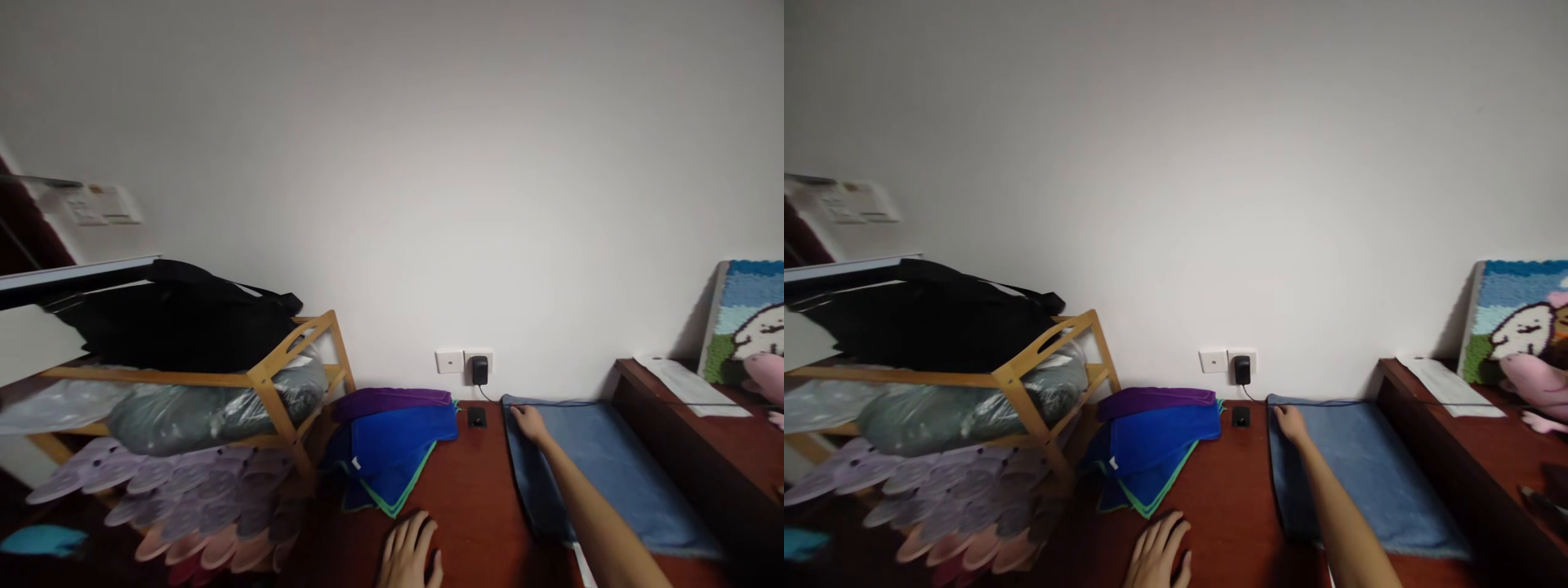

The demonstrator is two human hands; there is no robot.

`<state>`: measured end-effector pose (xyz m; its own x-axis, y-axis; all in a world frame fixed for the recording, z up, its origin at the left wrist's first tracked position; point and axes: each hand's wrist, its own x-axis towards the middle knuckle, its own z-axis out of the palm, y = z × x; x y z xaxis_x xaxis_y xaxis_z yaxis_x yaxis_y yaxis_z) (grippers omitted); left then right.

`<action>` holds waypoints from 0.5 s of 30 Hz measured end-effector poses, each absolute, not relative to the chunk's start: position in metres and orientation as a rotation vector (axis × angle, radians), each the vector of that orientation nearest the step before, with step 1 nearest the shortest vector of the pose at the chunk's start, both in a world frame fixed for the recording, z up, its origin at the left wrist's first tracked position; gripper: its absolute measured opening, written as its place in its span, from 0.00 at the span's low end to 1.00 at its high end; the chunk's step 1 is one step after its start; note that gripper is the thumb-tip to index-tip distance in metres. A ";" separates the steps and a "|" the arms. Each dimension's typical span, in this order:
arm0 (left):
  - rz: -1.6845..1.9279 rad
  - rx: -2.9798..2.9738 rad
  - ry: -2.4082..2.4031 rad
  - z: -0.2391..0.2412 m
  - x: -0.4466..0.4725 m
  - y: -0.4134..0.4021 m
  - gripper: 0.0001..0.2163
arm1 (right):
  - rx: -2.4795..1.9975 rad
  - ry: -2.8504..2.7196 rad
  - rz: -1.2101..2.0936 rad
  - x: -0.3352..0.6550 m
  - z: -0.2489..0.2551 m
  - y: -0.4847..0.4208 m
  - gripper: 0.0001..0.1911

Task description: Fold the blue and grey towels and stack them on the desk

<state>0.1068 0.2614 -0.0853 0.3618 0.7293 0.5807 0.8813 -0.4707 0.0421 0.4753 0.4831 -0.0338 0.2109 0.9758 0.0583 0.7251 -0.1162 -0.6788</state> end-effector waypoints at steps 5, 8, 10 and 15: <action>-0.808 -2.378 -1.515 -0.086 0.108 0.260 0.18 | -1.972 -1.813 0.393 0.457 -0.046 0.436 0.28; -0.821 -2.390 -1.552 -0.084 0.110 0.257 0.18 | -2.038 -1.907 0.309 0.450 -0.047 0.416 0.32; -0.817 -2.405 -1.565 -0.081 0.111 0.255 0.19 | -2.117 -1.993 0.277 0.446 -0.041 0.411 0.33; -0.774 -2.431 -1.647 -0.070 0.116 0.248 0.19 | -2.045 -2.174 0.222 0.414 -0.009 0.416 0.27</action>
